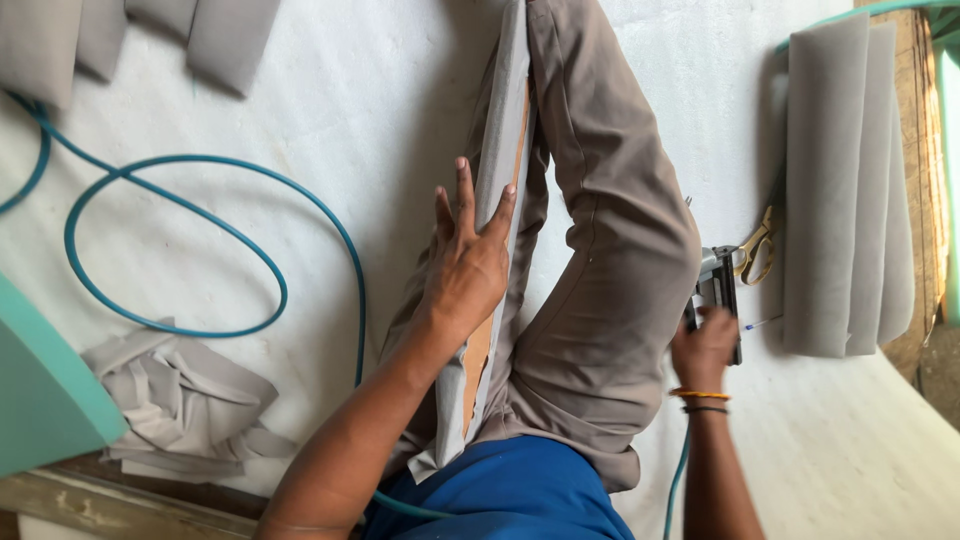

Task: The person wraps gray fabric around cylindrical foam pieces and secures them using a pneumatic staple gun. They repeatedly align the fabric, staple it in place, and adjust the material to ensure a tight fit.

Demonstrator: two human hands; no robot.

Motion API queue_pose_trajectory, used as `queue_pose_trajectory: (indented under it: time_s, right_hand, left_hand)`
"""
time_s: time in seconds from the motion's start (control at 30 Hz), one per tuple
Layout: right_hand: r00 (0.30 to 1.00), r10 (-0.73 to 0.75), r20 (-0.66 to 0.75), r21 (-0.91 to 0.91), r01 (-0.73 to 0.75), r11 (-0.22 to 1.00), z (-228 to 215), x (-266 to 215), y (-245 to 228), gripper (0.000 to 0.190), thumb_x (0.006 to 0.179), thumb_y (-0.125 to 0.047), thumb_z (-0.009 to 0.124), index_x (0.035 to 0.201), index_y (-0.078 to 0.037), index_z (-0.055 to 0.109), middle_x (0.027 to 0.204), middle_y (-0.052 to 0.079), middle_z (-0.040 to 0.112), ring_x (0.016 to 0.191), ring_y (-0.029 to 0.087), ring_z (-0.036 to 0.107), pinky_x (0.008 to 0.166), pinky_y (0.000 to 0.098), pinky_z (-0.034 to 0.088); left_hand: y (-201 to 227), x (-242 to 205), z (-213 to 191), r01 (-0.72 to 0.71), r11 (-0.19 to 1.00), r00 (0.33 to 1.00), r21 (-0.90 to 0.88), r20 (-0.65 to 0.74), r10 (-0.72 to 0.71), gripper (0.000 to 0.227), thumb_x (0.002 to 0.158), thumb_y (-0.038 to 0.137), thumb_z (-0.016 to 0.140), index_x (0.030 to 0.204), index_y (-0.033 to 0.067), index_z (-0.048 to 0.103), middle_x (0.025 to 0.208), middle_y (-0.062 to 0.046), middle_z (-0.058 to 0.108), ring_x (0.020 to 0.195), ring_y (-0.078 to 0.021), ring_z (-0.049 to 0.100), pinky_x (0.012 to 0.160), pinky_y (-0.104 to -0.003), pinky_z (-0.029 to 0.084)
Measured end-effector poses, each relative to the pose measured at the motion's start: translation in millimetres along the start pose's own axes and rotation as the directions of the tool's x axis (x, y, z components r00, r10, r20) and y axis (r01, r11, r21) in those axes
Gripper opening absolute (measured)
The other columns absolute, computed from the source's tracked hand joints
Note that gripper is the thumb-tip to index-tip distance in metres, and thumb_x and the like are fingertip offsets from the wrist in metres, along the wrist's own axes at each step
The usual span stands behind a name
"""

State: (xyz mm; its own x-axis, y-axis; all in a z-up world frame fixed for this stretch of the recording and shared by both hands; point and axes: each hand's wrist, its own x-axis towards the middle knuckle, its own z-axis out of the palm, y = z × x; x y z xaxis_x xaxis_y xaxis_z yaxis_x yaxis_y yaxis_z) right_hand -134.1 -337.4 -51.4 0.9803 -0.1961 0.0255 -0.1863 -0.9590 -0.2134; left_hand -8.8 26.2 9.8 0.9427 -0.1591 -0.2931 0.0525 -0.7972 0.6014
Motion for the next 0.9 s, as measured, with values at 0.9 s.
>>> queue_pose_trajectory:
  time_s: [0.9]
  right_hand:
    - [0.573, -0.185, 0.798, 0.592, -0.691, 0.414, -164.0, 134.3, -169.0, 0.031, 0.083, -0.008, 0.077, 0.109, 0.004, 0.063, 0.089, 0.013, 0.071, 0.08, 0.02, 0.071, 0.073, 0.0379, 0.061]
  left_hand:
    - [-4.0, -3.4, -20.6, -0.116, 0.984, 0.993, 0.137, -0.018, 0.119, 0.053, 0.095, 0.036, 0.067, 0.146, 0.0313, 0.058, 0.169, -0.018, 0.009, 0.147, -0.052, 0.029, 0.108, -0.06, 0.043]
